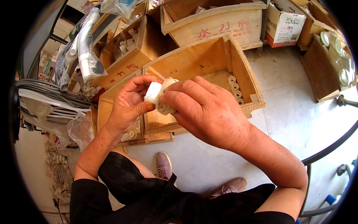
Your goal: The person repeatedly picks up small white plastic pipe fittings from a wooden crate and wipes them with a cloth. They rotate each piece to clean all sides and then place it back into the crate. The process is repeated for multiple fittings throughout the video.
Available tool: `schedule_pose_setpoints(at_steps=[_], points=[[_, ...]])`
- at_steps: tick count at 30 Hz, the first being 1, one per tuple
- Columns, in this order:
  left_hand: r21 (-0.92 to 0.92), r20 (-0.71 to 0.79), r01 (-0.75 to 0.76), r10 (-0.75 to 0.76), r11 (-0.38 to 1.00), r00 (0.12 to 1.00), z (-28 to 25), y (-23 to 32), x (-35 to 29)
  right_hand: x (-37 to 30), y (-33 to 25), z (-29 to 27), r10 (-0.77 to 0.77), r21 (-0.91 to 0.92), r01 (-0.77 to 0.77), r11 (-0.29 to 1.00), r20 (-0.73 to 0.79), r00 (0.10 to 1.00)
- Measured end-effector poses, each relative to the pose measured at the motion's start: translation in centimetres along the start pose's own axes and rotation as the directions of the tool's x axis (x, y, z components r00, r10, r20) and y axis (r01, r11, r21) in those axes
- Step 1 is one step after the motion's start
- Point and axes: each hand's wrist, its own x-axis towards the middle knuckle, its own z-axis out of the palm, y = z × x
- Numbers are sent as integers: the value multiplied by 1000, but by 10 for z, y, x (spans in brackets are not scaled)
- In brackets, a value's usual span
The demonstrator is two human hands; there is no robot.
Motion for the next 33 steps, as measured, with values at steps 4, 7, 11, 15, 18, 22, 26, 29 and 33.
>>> schedule_pose_setpoints(at_steps=[4,7,11,15,18,22,26,29,33], points=[[18,-24,-80,81,997,996,-5,0,1,-10,16,-6,16,-79,-10,997,78,997],[28,26,-170,170,985,985,-8,3,3,-10,18,-11,60,-74,-56,996,56,997],[9,62,-177,176,984,982,-8,-1,4,2,5,-13,14,0,-14,1000,-35,999],[41,90,-179,174,983,981,-3,0,2,3,3,-2,-11,-5,11,1000,-40,999],[43,99,-202,197,979,975,-4,0,3,-4,11,-2,11,-60,-12,998,-15,1000],[65,118,-209,201,976,972,-7,1,2,-9,20,-13,89,-84,-87,993,19,996],[87,115,-206,196,975,974,1,-3,2,4,9,-12,89,33,-87,996,-53,995],[127,110,-192,179,973,978,5,1,1,3,2,-3,180,140,-175,975,-21,984],[118,86,-167,157,979,984,9,3,-3,1,0,-1,264,201,-260,944,9,965]])
